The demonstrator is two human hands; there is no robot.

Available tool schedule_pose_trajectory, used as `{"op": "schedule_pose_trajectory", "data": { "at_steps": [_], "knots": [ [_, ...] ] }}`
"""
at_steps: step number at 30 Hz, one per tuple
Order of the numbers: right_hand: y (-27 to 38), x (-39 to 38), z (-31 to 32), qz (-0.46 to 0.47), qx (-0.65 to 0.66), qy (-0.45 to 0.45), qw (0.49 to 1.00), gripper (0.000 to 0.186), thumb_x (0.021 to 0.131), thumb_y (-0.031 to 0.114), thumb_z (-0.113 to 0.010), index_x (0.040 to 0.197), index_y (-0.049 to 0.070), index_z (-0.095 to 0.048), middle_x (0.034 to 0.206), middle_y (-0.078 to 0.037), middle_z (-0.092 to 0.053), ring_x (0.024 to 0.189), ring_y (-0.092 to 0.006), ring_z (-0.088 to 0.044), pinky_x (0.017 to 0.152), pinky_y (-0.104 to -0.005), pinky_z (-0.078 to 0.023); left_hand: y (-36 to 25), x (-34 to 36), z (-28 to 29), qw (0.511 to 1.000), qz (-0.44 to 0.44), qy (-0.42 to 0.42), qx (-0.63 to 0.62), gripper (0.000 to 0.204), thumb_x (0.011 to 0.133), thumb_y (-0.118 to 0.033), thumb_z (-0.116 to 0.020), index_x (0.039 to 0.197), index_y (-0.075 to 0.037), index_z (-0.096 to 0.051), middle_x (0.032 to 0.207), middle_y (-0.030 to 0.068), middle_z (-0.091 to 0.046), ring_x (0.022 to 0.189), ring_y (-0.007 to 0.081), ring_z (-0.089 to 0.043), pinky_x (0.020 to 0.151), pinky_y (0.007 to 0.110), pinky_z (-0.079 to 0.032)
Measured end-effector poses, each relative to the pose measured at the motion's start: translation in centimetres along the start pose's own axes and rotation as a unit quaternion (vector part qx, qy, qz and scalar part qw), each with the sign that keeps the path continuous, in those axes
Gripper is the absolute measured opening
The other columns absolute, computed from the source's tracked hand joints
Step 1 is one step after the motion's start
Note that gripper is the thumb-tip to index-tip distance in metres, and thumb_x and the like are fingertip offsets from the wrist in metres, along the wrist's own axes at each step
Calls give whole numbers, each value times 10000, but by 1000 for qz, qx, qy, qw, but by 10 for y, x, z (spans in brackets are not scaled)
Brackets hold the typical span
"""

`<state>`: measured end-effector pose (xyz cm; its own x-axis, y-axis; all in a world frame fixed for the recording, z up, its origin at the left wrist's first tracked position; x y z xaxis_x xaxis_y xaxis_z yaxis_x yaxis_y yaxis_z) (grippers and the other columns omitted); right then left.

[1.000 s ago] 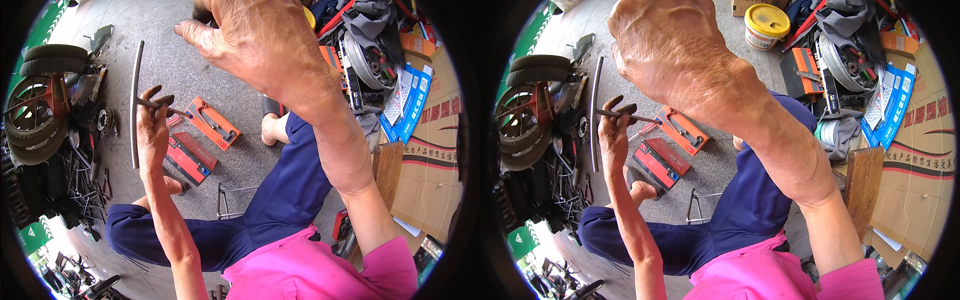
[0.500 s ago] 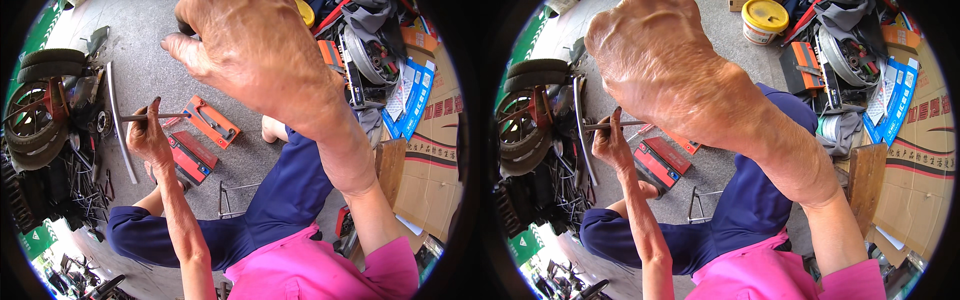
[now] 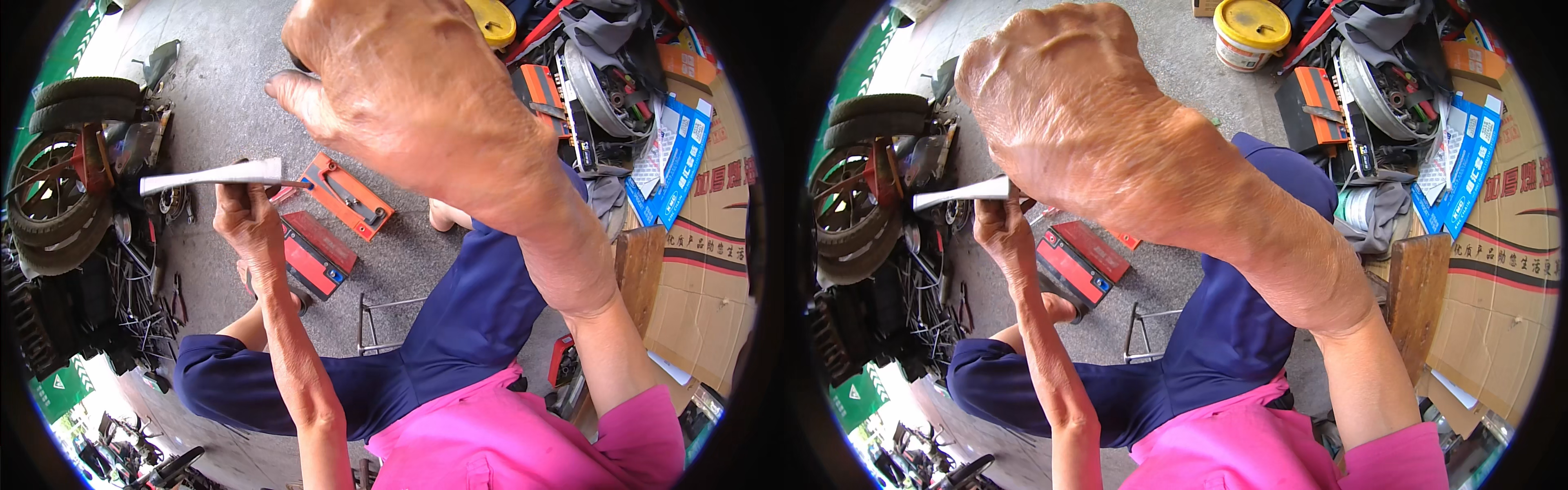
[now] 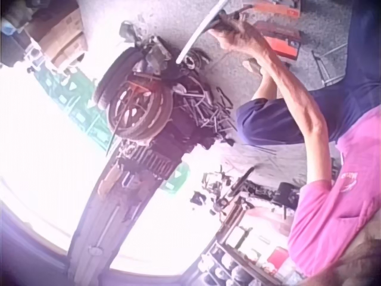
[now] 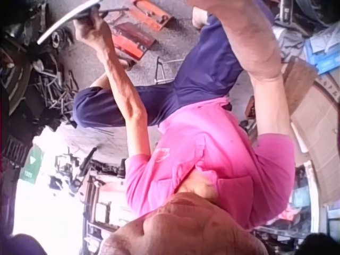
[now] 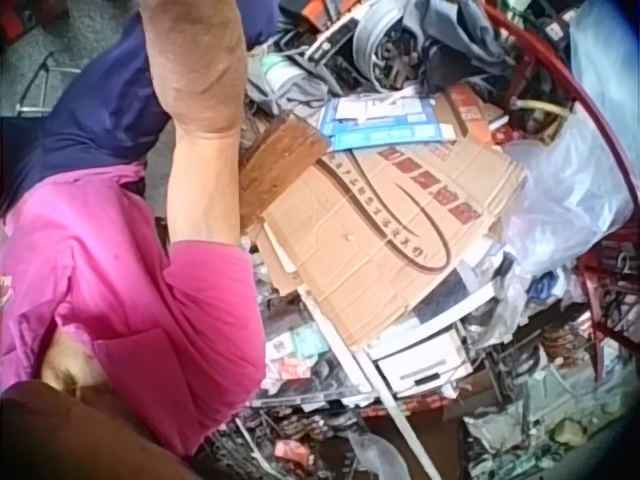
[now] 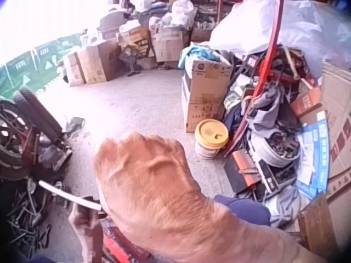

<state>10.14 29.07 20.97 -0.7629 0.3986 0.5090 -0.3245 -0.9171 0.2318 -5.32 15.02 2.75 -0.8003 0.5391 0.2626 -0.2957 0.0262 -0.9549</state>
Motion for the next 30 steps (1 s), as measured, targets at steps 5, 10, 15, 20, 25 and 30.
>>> {"op": "schedule_pose_trajectory", "data": {
  "at_steps": [5,10,15,20,25,30],
  "knots": [
    [6,-4,8,7,-75,-76,994,265,746,258,-707,953,94,-686,869,-111,-699,868,-255,-692,734,-410,-514,-16,-4,0,994,-54,-67,70,163,873,-43,-727,1007,35,-677,766,10,-665,687,40,-557,617,181,-454],
    [5,0,7,-13,-28,4,1000,262,737,265,-716,940,102,-685,856,-111,-696,861,-255,-692,727,-405,-513,-18,5,1,977,-57,-27,202,179,848,-166,-780,860,4,-727,815,42,-679,681,60,-575,607,169,-440],
    [9,-3,2,-13,2,-19,1000,254,740,262,-713,941,110,-683,833,-99,-693,815,-242,-697,690,-396,-515,18,4,-3,993,95,56,-47,197,908,-172,-707,986,9,-700,968,91,-696,817,149,-664,653,264,-572],
    [11,-6,2,5,-27,-37,999,258,759,253,-690,970,106,-667,843,-91,-689,828,-227,-691,695,-390,-504,6,1,-13,977,92,144,-128,245,980,-30,-540,1216,21,-581,1163,146,-655,958,206,-690,829,320,-582],
    [22,-13,8,71,-69,-75,992,289,763,284,-694,980,96,-659,836,-71,-675,843,-229,-674,703,-382,-478,6,7,-8,995,41,87,-31,267,943,23,-589,1210,28,-584,1051,113,-692,914,133,-669,774,274,-560],
    [22,-19,14,90,-18,-134,987,387,683,339,-755,973,96,-675,842,-72,-686,852,-242,-684,711,-386,-495,5,4,12,996,-78,-21,30,147,841,6,-745,979,27,-700,876,28,-704,786,66,-617,682,229,-512]
  ]
}}
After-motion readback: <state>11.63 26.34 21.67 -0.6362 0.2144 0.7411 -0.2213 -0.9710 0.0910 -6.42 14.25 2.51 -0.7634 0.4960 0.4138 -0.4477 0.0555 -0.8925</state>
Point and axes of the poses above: each hand's wrist, its own x-axis towards the middle knuckle, its own z-axis out of the back of the hand, y = z × x, the point moved 8 cm from there along x, towards the middle knuckle
